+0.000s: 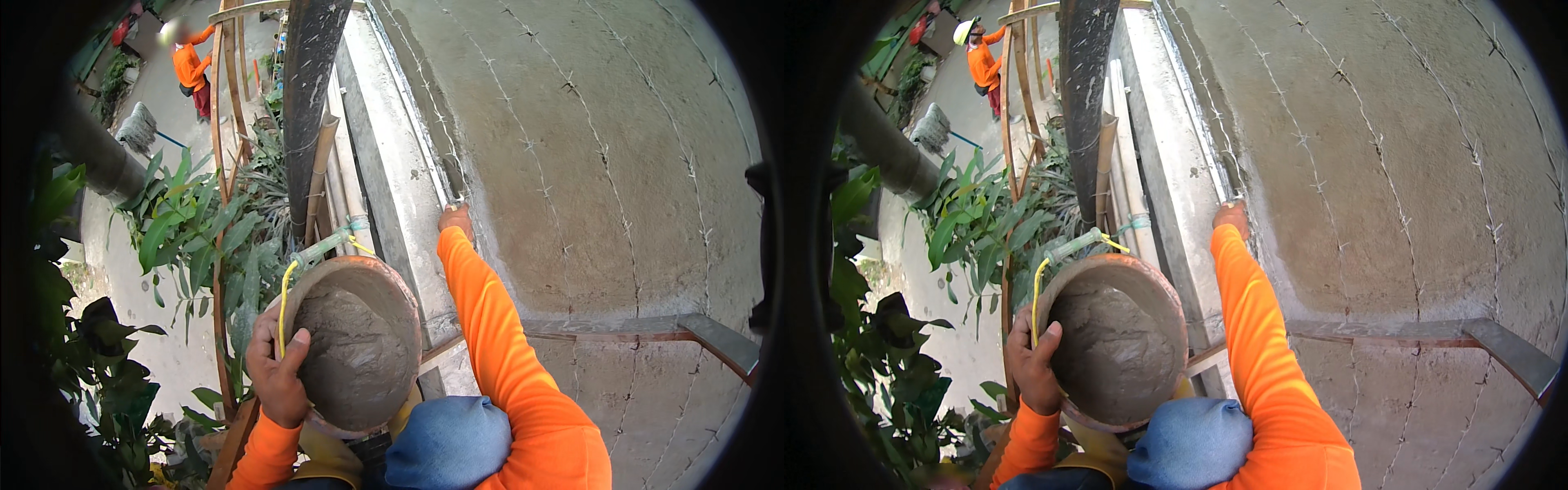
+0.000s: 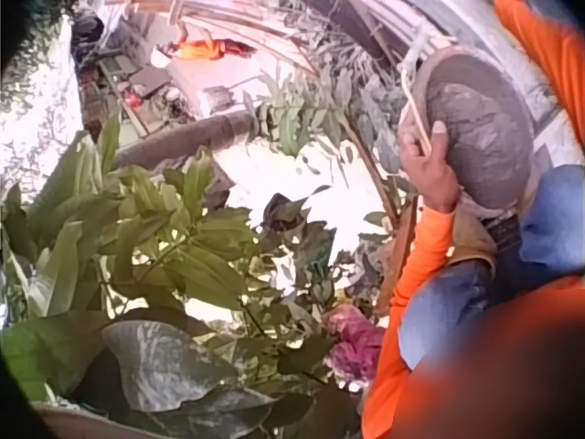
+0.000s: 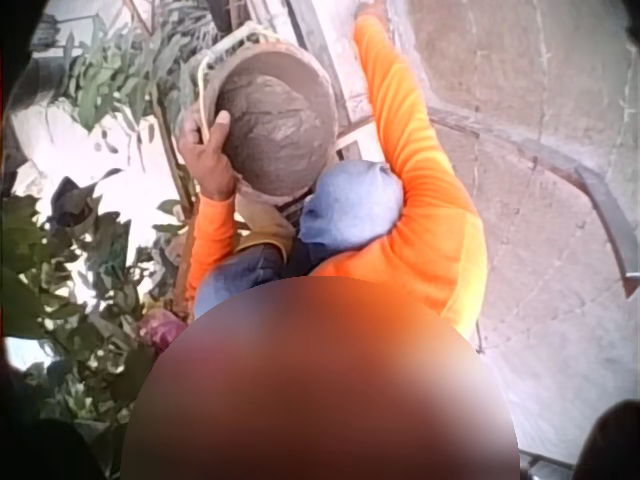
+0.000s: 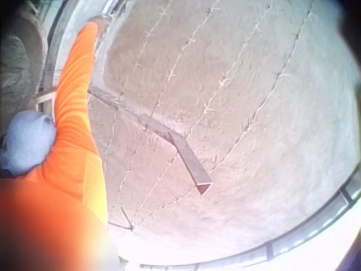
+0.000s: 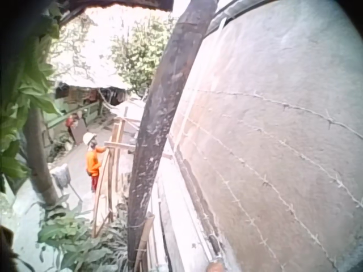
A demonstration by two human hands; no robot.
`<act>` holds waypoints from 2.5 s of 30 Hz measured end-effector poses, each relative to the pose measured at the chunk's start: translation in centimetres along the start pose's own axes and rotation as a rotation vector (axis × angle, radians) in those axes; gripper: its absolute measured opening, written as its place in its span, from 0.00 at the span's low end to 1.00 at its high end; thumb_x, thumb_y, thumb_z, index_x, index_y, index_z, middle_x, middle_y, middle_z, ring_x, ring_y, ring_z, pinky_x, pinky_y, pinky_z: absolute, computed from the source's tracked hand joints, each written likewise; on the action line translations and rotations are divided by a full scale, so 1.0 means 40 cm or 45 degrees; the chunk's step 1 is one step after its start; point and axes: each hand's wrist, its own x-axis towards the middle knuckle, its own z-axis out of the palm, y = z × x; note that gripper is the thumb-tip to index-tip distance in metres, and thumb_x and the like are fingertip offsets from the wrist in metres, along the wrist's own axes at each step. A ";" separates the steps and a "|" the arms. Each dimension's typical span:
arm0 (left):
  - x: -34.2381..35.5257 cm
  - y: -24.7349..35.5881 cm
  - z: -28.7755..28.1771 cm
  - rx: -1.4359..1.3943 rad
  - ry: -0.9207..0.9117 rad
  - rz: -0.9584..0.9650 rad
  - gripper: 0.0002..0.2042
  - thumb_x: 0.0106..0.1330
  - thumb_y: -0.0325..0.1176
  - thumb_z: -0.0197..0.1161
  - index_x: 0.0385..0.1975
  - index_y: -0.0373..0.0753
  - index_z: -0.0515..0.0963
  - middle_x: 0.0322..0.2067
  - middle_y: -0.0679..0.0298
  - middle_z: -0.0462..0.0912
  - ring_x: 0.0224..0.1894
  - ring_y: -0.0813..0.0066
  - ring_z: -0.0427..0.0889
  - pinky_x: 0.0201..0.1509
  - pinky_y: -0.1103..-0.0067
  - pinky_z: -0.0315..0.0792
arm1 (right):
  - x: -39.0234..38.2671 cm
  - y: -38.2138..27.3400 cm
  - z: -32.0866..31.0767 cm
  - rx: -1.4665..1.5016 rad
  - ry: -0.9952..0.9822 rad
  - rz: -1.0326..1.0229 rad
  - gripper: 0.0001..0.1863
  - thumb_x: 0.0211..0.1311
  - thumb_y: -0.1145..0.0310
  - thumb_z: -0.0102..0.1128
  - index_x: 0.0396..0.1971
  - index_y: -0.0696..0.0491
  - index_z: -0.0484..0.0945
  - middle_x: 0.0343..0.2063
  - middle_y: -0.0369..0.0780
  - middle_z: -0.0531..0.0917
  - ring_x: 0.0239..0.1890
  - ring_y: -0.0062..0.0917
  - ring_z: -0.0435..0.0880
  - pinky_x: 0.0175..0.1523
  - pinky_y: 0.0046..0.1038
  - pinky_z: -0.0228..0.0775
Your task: The person uses pliers to adjust barbed wire on a wall, then scoops cement from a bucket with a trowel and applies it along the base of the wall. The person repeatedly scoops and spreads cement to cover the area near the barbed wire.
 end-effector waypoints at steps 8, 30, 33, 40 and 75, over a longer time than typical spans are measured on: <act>0.004 0.004 -0.001 0.017 0.002 0.024 0.23 0.65 0.29 0.62 0.58 0.24 0.75 0.58 0.52 0.78 0.61 0.66 0.74 0.71 0.71 0.61 | -0.022 0.033 -0.021 0.225 0.015 0.016 0.29 0.73 0.46 0.52 0.67 0.46 0.70 0.57 0.50 0.83 0.60 0.46 0.82 0.63 0.46 0.70; -0.003 0.002 0.006 0.064 -0.012 0.049 0.21 0.65 0.28 0.62 0.57 0.24 0.76 0.58 0.51 0.77 0.62 0.63 0.74 0.71 0.69 0.61 | -0.213 0.114 0.039 0.059 0.202 -0.113 0.30 0.60 0.59 0.73 0.60 0.37 0.69 0.56 0.45 0.73 0.61 0.40 0.75 0.59 0.50 0.69; -0.004 0.000 0.010 0.027 0.000 0.051 0.21 0.65 0.28 0.63 0.57 0.24 0.76 0.58 0.51 0.77 0.62 0.63 0.74 0.71 0.69 0.61 | -0.264 0.113 -0.029 0.194 0.112 -0.281 0.28 0.61 0.61 0.71 0.60 0.39 0.70 0.54 0.46 0.73 0.58 0.45 0.76 0.58 0.48 0.70; -0.001 -0.001 0.003 0.050 -0.002 0.062 0.21 0.65 0.28 0.63 0.57 0.24 0.76 0.58 0.51 0.77 0.63 0.63 0.74 0.72 0.69 0.61 | -0.126 0.078 -0.256 0.266 0.166 -0.584 0.27 0.65 0.58 0.67 0.61 0.46 0.70 0.52 0.52 0.78 0.56 0.52 0.78 0.59 0.49 0.72; 0.007 -0.006 -0.018 0.004 0.002 0.024 0.21 0.65 0.25 0.61 0.58 0.25 0.75 0.58 0.53 0.77 0.62 0.65 0.75 0.70 0.70 0.62 | 0.264 -0.130 -0.276 -0.280 -0.215 -0.256 0.27 0.69 0.50 0.55 0.53 0.58 0.83 0.55 0.55 0.83 0.62 0.45 0.80 0.66 0.39 0.73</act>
